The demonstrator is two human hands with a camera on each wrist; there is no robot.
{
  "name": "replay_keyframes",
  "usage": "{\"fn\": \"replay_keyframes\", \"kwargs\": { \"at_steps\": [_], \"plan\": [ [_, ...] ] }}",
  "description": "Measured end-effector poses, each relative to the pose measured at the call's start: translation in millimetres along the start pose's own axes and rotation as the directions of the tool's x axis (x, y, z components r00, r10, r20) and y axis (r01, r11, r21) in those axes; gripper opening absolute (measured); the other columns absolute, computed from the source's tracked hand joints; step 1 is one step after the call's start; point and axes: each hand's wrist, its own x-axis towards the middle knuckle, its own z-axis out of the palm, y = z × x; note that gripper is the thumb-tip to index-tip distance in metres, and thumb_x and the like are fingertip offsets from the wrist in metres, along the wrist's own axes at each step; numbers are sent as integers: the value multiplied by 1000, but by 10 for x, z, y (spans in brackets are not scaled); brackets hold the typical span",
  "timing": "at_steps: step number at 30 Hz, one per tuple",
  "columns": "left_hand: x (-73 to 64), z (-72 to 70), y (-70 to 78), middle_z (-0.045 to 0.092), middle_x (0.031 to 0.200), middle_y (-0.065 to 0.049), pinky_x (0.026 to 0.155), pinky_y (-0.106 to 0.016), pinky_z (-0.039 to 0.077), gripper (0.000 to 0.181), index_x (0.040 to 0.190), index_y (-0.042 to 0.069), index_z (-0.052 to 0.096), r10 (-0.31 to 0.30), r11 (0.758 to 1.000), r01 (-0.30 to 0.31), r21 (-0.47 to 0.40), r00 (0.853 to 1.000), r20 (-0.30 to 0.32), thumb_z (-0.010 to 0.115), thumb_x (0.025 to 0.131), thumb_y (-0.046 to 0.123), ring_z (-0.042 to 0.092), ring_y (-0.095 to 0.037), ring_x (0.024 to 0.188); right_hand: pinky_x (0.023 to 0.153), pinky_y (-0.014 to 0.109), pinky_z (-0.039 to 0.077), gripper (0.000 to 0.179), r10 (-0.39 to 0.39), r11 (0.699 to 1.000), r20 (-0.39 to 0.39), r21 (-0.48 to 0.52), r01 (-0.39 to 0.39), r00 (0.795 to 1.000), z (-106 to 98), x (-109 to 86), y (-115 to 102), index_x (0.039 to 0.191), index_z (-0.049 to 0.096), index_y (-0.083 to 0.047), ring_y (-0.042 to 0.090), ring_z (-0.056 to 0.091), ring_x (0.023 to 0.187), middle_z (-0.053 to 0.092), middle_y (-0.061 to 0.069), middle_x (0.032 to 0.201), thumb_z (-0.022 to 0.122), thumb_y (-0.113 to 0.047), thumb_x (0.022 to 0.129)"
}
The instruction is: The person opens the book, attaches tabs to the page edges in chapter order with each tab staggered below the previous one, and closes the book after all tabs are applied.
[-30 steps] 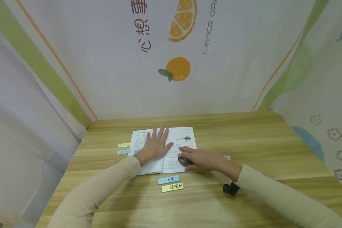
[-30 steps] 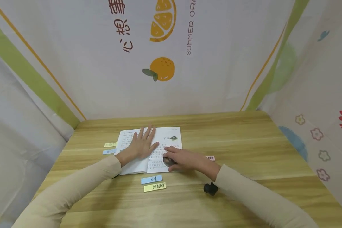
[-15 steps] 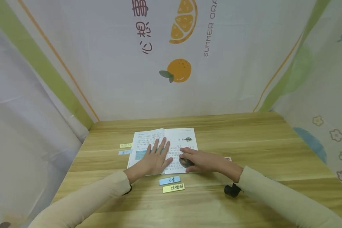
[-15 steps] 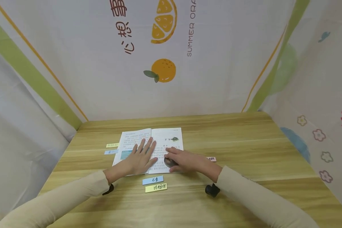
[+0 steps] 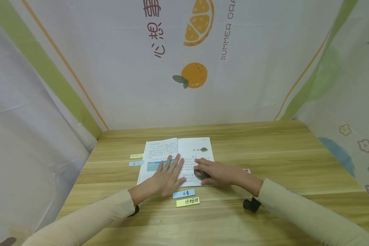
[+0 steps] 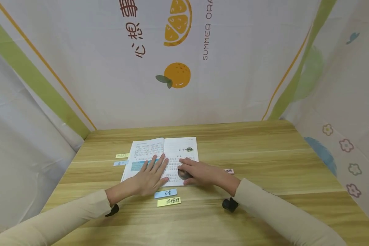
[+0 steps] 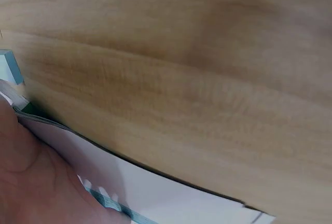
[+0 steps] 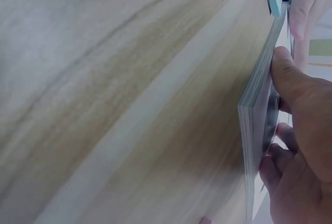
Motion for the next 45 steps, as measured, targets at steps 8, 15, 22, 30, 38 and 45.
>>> {"fn": "replay_keyframes", "kwargs": {
  "at_steps": [8, 15, 22, 30, 38, 45],
  "plan": [
    [-45, -29, -12, -11, 166, -21, 113, -70, 10, 74, 163, 4, 3, -4, 1000, 2, 29, 999, 47, 20, 109, 52, -9, -49, 148, 112, 51, 36, 61, -9, 999, -15, 45, 10, 1000, -28, 40, 67, 146, 51, -3, 37, 35, 143, 36, 21, 158, 70, -35, 98],
    [-75, -172, 7, -4, 167, -21, 113, -70, 10, 72, 163, 5, 13, 10, 997, -4, -78, 998, 68, 36, 109, 47, -6, -49, 148, 105, 51, 44, 40, 75, 984, -160, 174, -47, 984, -247, -164, 302, 132, 61, -1, 36, 54, 127, 59, 16, 137, 69, -22, 99],
    [-78, -298, -42, 5, 168, -15, 116, -62, 17, 73, 163, 11, 22, 9, 997, -5, -75, 998, 59, 48, 106, 48, 3, -45, 150, 89, 48, 54, 27, 160, 979, -179, 151, -133, 971, -479, -539, 555, 119, 66, 7, 33, 65, 104, 67, 16, 114, 71, -7, 96],
    [-106, -375, -68, 12, 167, -19, 119, -57, 14, 68, 159, 7, 32, 54, 991, -48, -126, 998, 45, 56, 105, 40, 7, -50, 148, 80, 40, 55, 26, 190, 976, -66, 120, -181, 980, -504, -833, 632, 112, 70, 3, 23, 63, 92, 66, 6, 102, 76, -15, 94],
    [-195, -348, -82, 17, 166, -18, 119, -55, 12, 63, 158, 5, 36, 76, 983, -75, -167, 997, -4, 54, 106, 36, 10, -51, 147, 65, 29, 48, 19, 202, 977, -53, 79, -198, 978, -394, -993, 605, 102, 69, -9, 11, 50, 76, 56, -4, 91, 80, -8, 87],
    [-206, -316, -72, 18, 166, -18, 120, -55, 12, 61, 156, 4, 38, 80, 977, -83, -197, 997, -22, 54, 106, 34, 10, -51, 148, 58, 28, 44, 19, 252, 963, -77, 122, -242, 965, -302, -1020, 588, 93, 63, -10, 10, 47, 69, 55, -4, 82, 72, 4, 83]
  ]
}}
